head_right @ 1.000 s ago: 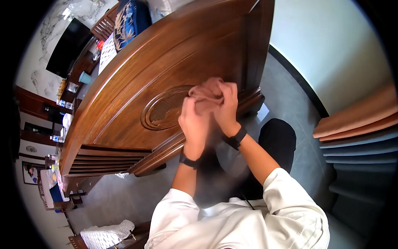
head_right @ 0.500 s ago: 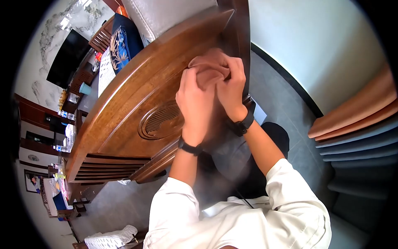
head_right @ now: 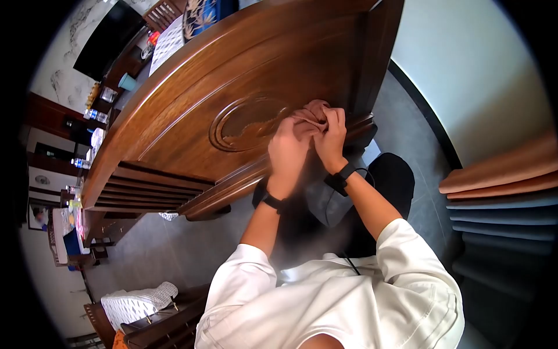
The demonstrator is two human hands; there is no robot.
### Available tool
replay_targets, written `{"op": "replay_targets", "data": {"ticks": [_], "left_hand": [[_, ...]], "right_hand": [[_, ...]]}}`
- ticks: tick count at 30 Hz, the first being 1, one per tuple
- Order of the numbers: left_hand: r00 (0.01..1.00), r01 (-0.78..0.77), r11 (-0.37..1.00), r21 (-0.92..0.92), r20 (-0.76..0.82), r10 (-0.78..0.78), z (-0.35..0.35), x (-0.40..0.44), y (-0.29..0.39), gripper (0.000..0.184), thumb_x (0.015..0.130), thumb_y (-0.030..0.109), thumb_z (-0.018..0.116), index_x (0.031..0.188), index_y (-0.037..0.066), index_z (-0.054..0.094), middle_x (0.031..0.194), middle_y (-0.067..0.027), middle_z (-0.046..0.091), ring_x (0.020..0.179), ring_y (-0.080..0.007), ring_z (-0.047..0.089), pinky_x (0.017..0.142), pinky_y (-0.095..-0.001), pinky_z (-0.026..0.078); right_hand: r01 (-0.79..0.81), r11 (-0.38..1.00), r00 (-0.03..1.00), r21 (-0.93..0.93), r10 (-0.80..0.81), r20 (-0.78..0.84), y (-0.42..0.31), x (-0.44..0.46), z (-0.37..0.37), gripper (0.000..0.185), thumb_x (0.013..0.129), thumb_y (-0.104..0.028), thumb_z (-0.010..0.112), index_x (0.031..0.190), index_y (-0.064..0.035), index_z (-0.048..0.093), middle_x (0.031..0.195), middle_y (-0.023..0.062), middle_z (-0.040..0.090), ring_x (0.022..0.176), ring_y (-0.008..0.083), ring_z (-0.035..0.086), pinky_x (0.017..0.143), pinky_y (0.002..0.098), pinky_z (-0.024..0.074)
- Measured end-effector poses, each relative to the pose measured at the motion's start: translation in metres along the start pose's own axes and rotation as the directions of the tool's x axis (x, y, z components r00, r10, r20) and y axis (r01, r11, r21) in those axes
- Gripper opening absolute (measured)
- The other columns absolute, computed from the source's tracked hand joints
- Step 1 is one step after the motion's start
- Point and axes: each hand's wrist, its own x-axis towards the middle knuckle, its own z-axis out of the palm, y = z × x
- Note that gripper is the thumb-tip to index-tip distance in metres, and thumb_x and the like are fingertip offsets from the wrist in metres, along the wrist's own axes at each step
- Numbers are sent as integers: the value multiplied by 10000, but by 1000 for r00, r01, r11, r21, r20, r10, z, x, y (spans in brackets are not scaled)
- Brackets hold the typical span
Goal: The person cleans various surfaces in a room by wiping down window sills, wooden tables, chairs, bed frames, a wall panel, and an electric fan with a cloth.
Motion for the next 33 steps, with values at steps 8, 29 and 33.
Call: {"op": "replay_targets", "data": {"ticks": [8, 29, 33], "left_hand": [[906, -150, 988, -44, -405, 120, -118, 10, 11, 345, 725, 59, 742, 1034, 50, 589, 938, -195, 634, 838, -431, 641, 723, -446, 539], [891, 209, 977, -30, -405, -203, -123, -86, -153, 118, 870, -43, 541, 983, -19, 515, 788, -162, 601, 691, -237, 536, 709, -315, 506], [908, 294, 953, -80, -288, -304, -108, -102, -169, 68, 873, -20, 555, 928, -21, 515, 716, -158, 573, 630, -259, 490, 652, -337, 493]], "right_hand": [[219, 935, 973, 278, -232, 14, -133, 64, 31, 471, 654, 74, 711, 1098, -73, 656, 963, 131, 604, 832, 354, 632, 678, 392, 539], [356, 902, 811, 242, -427, 399, -124, -69, 110, 368, 701, -40, 731, 1057, -132, 703, 968, 33, 650, 839, 241, 645, 686, 326, 542], [334, 920, 759, 205, -392, 521, -105, -81, 102, 280, 768, -94, 683, 1039, -160, 700, 952, -13, 642, 841, 193, 640, 702, 320, 539]]}}
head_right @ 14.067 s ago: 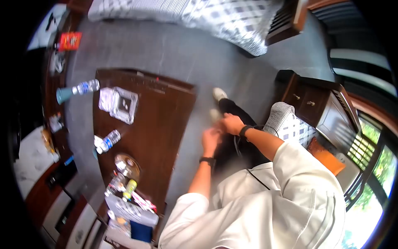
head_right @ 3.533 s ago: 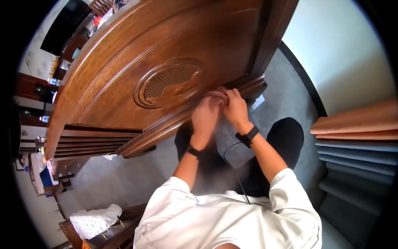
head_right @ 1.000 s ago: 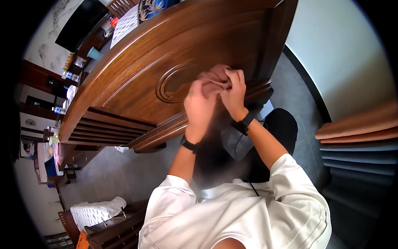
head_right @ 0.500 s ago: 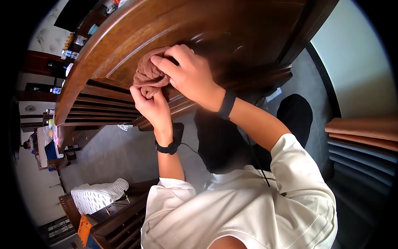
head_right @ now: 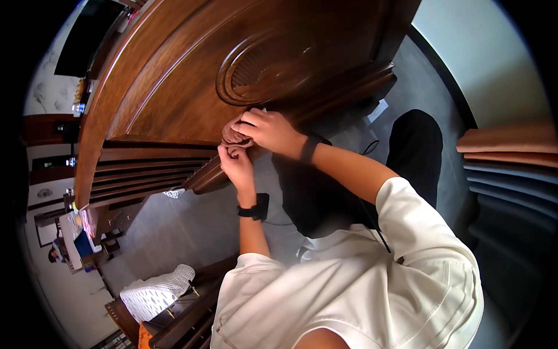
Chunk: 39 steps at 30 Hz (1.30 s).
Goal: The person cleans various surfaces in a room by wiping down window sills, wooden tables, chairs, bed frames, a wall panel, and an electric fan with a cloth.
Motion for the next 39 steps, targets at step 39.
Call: {"op": "replay_targets", "data": {"ticks": [39], "left_hand": [[835, -262, 908, 328, 548, 43, 141, -11, 93, 281, 822, 199, 677, 1096, 136, 691, 1020, -169, 708, 925, -405, 663, 772, -491, 534]], "right_hand": [[-651, 759, 758, -25, 648, -70, 105, -95, -94, 266, 795, -149, 668, 1057, -116, 638, 878, 150, 661, 838, 371, 645, 687, 443, 519]]}}
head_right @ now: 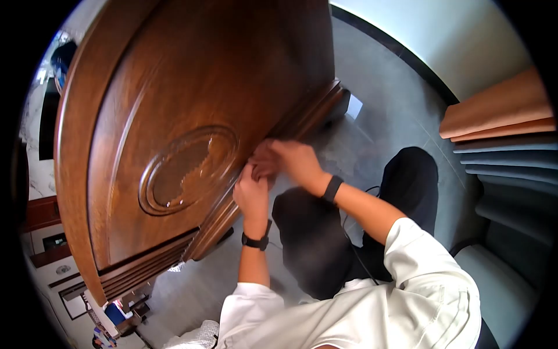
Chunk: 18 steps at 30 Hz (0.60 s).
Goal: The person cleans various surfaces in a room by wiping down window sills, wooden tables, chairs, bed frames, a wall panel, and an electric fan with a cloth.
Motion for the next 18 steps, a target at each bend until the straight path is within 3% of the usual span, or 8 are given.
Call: {"op": "replay_targets", "data": {"ticks": [1, 2, 3, 8, 9, 13, 17, 18], "left_hand": [[1000, -13, 1000, 27, -17, 14, 2, -2, -4, 247, 832, 204, 678, 1067, 127, 691, 999, -157, 714, 907, -394, 672, 757, -489, 539], [999, -27, 998, 54, -38, 29, 3, 1, -6, 216, 842, 208, 680, 1038, 119, 691, 979, -145, 720, 889, -383, 680, 741, -486, 544], [1000, -5, 999, 50, -6, 5, 4, 7, -3, 218, 842, 211, 679, 1036, 112, 689, 980, -154, 718, 890, -388, 677, 745, -488, 542], [951, 51, 985, 164, 292, -98, -25, 17, 19, 222, 867, 237, 664, 1010, 68, 662, 945, -213, 700, 879, -414, 667, 753, -499, 528], [924, 42, 979, 201, 365, -115, -33, 21, 28, 223, 873, 240, 661, 1005, 61, 657, 935, -220, 697, 875, -416, 666, 752, -500, 526], [894, 46, 998, -39, 448, -24, -94, 14, 80, 243, 895, 230, 652, 1012, 20, 617, 931, -239, 681, 869, -435, 654, 748, -505, 512], [841, 151, 965, -213, 541, -12, -177, -8, 167, 287, 901, 219, 648, 1081, 11, 567, 976, -240, 669, 914, -427, 650, 777, -481, 513], [831, 106, 971, -215, 556, 33, -203, -10, 201, 312, 893, 217, 657, 1102, 9, 552, 988, -238, 667, 928, -422, 652, 790, -473, 514]], "right_hand": [[-57, 998, 996, -35, 59, 62, -6, 0, -3, 272, 838, -285, 685, 1062, -133, 651, 913, 131, 686, 874, 343, 661, 706, 420, 526], [-78, 994, 996, 80, 76, 37, -14, 2, -11, 281, 837, -337, 694, 1045, -151, 667, 919, 106, 691, 875, 328, 662, 706, 410, 522], [-82, 987, 996, 139, 76, 48, -19, 4, -16, 303, 779, -33, 623, 1073, -106, 628, 846, 153, 646, 832, 387, 632, 685, 470, 515], [-200, 973, 971, 114, 182, 156, -49, 25, -56, 335, 789, -48, 631, 1116, -122, 634, 912, 132, 647, 856, 379, 630, 709, 469, 524], [-211, 968, 974, 134, 196, 115, -56, 23, -64, 334, 789, -51, 634, 1116, -122, 635, 914, 131, 642, 864, 377, 629, 714, 467, 525], [-257, 959, 965, 117, 262, -32, -99, 11, -116, 333, 789, -50, 632, 1115, -116, 633, 925, 121, 624, 903, 369, 627, 731, 465, 530], [-333, 935, 942, 120, 334, 11, -169, 14, -217, 378, 775, -29, 627, 1142, -117, 613, 1031, 107, 623, 993, 353, 616, 785, 446, 542], [-344, 934, 938, 101, 346, -1, -184, 15, -240, 390, 756, -11, 632, 1134, -105, 612, 1063, 103, 625, 1017, 345, 613, 810, 439, 542]]}}
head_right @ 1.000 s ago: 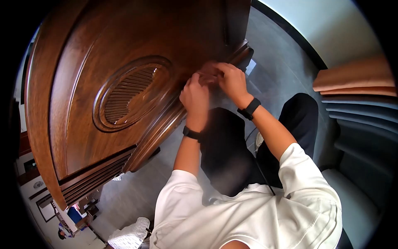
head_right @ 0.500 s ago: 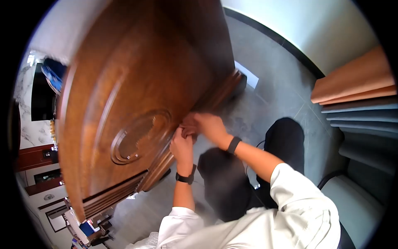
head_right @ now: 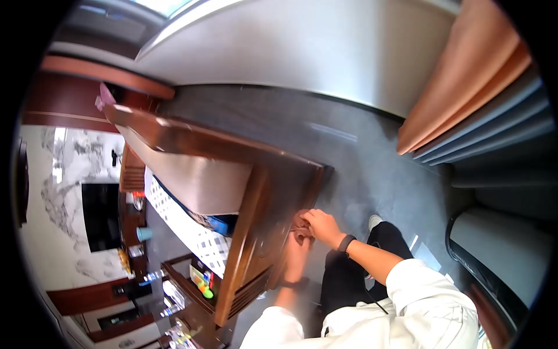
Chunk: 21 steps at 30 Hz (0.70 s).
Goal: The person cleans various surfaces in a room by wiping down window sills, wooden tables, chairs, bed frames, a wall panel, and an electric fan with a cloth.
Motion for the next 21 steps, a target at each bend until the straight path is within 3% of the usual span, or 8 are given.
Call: {"op": "replay_targets", "data": {"ticks": [2, 3, 4, 8, 12, 16, 19, 21], "left_hand": [[995, -104, 993, 47, -2, 104, -17, -29, 59, 390, 875, 220, 682, 1166, 8, 533, 1011, -218, 671, 943, -376, 670, 804, -439, 523], [998, -46, 998, -45, 29, 47, -34, -46, 108, 432, 878, 226, 687, 1212, 8, 522, 1033, -185, 668, 934, -317, 675, 805, -407, 530], [995, -86, 993, -86, 33, 89, -44, -57, 134, 432, 890, 229, 679, 1223, 5, 519, 1036, -167, 662, 917, -289, 670, 798, -393, 532], [952, -283, 907, -312, 26, 306, -60, -71, 199, 437, 928, 258, 664, 1240, -5, 508, 1041, -127, 651, 876, -225, 648, 779, -360, 535], [913, -244, 792, -559, 143, 382, -77, -87, 309, 495, 941, 322, 683, 1257, -15, 503, 1067, -105, 640, 920, -166, 619, 825, -311, 521], [901, -368, 780, -507, 12, 433, -62, -79, 354, 480, 935, 255, 697, 1283, -14, 505, 1075, -92, 648, 954, -144, 627, 842, -282, 515], [929, -237, 743, -626, 78, 362, -62, -64, 374, 439, 938, 227, 694, 1259, -18, 520, 1091, -90, 649, 979, -141, 624, 850, -285, 515], [897, -270, 711, -650, 99, 431, -62, -47, 386, 328, 958, 97, 647, 1237, -19, 517, 1109, -84, 633, 991, -139, 631, 823, -274, 548]], "right_hand": [[7, 1000, 998, 0, -7, -63, -39, -5, -49, 411, 735, 6, 645, 1132, -95, 612, 1068, 105, 627, 1024, 343, 611, 830, 438, 538], [3, 1000, 997, -9, -4, -81, -64, -6, -76, 415, 731, 10, 647, 1131, -96, 612, 1068, 105, 627, 1027, 342, 611, 830, 439, 537], [40, 998, 984, -47, -47, -172, -87, -8, -104, 310, 756, -29, 631, 1060, -92, 638, 1011, 84, 646, 945, 311, 633, 778, 416, 546], [2, 999, 964, -46, -14, -266, -153, -14, -213, 413, 746, -34, 666, 1152, -93, 622, 1062, 105, 646, 1001, 332, 635, 823, 410, 547], [-14, 1000, 947, 7, 15, -322, -187, -22, -300, 449, 775, -59, 696, 1213, -67, 596, 1134, 127, 632, 1019, 355, 632, 846, 415, 543], [36, 999, 941, 11, -31, -338, -217, -25, -354, 494, 813, -62, 687, 1293, -49, 568, 1201, 156, 603, 1053, 357, 630, 886, 403, 539], [46, 978, 944, 203, 24, -329, -218, -24, -374, 489, 836, -73, 679, 1309, -36, 562, 1229, 159, 590, 1077, 340, 633, 915, 383, 533], [86, 978, 935, 188, -14, -354, -216, -18, -388, 489, 841, -61, 679, 1314, -28, 558, 1246, 160, 580, 1084, 322, 635, 920, 369, 534]]}}
